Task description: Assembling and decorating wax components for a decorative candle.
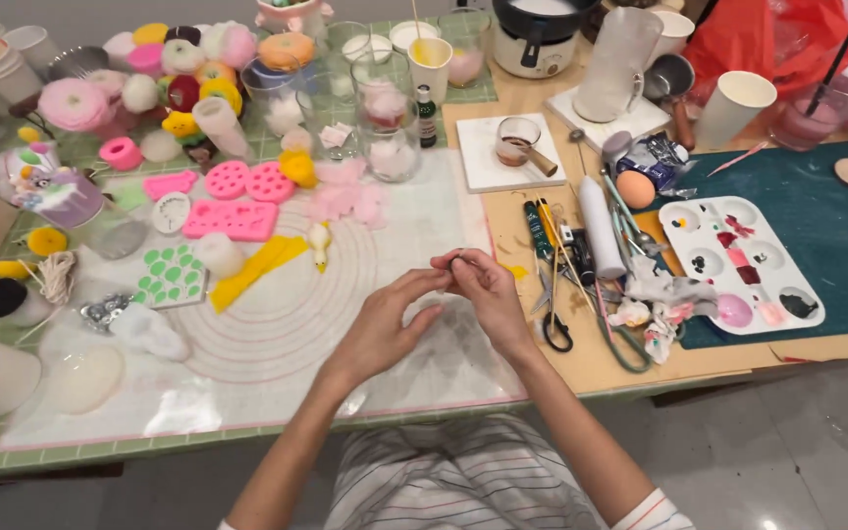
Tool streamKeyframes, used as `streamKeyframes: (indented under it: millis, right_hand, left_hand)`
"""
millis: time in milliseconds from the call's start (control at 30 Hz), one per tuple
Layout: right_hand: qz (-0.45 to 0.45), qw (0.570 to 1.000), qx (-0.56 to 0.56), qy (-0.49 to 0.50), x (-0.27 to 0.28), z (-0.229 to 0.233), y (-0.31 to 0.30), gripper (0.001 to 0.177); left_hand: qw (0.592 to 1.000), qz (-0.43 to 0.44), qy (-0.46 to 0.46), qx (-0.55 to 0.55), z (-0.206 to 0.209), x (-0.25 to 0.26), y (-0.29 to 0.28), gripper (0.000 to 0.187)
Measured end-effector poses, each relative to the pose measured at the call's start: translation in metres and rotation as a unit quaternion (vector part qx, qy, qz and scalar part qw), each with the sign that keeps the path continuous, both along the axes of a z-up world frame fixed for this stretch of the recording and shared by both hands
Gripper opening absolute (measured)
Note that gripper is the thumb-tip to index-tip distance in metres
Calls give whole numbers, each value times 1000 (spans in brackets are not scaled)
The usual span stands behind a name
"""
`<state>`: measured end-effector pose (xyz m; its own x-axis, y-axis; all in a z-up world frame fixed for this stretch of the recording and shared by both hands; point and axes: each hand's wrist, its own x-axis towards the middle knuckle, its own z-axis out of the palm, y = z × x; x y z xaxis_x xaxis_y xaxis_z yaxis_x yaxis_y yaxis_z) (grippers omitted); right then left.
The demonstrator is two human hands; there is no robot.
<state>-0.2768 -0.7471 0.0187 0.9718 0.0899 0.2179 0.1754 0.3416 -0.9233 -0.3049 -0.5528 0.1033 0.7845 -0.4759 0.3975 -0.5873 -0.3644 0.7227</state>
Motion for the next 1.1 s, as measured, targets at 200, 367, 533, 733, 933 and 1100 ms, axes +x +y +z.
streamKeyframes:
  millis: [200, 367, 533, 733, 933, 1100]
  right_hand:
    - [-12, 959, 261, 108, 53, 1, -17, 17]
    - [46, 834, 500, 229, 118, -16, -28, 13]
    - [64, 822, 520, 224, 131, -21, -28, 14]
    - [101, 837, 518, 144, 102, 6, -17, 14]
    - [51, 793, 571, 206, 94, -5, -8, 15]
    - [44, 785, 578, 220, 93, -7, -4, 13]
  left_hand:
    - [997, 11, -8, 70, 42, 51, 43, 26]
    - [996, 58, 18, 65, 110, 131, 69, 22]
    - [963, 170, -137, 160, 153, 209, 79, 18]
    - [920, 238, -160, 266, 80, 372, 83, 17]
    - [842, 291, -239, 386, 17, 469, 71, 29]
    - [861, 256, -184, 399, -24, 515, 72, 35]
